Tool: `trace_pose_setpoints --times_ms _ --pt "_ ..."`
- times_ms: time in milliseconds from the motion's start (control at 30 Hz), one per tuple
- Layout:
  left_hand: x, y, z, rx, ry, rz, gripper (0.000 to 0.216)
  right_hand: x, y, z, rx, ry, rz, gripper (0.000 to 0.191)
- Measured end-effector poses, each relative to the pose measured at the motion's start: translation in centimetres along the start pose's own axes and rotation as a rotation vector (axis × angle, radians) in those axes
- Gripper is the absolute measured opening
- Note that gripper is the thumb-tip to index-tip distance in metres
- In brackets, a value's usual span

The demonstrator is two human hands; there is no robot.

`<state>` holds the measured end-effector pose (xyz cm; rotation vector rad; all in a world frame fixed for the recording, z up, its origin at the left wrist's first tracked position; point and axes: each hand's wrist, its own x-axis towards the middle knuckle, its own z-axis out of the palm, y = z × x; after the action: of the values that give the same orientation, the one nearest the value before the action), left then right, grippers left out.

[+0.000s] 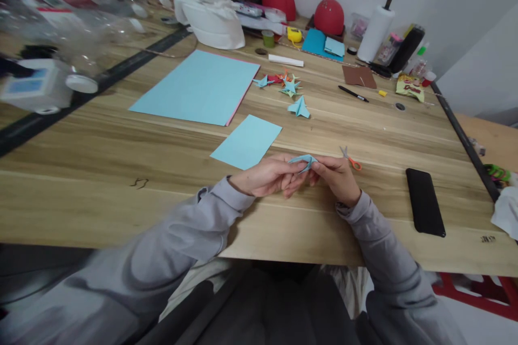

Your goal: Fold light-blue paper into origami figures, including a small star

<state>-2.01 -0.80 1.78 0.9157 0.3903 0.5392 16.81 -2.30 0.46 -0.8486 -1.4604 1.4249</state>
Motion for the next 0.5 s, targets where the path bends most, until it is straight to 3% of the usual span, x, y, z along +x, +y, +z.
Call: trace_pose_setpoints --times_ms 233,500 --pt "0.02 -0.1 -0.03 0.019 -0.013 0.002 0.042 -0.09 -0.12 0.13 0.071 -0.022 0.061 0.031" --pt "0.06 -0.35 0.09 0.24 0.112 0.081 0.042 0.0 -0.14 0.28 0.024 0.03 0.057 0.031"
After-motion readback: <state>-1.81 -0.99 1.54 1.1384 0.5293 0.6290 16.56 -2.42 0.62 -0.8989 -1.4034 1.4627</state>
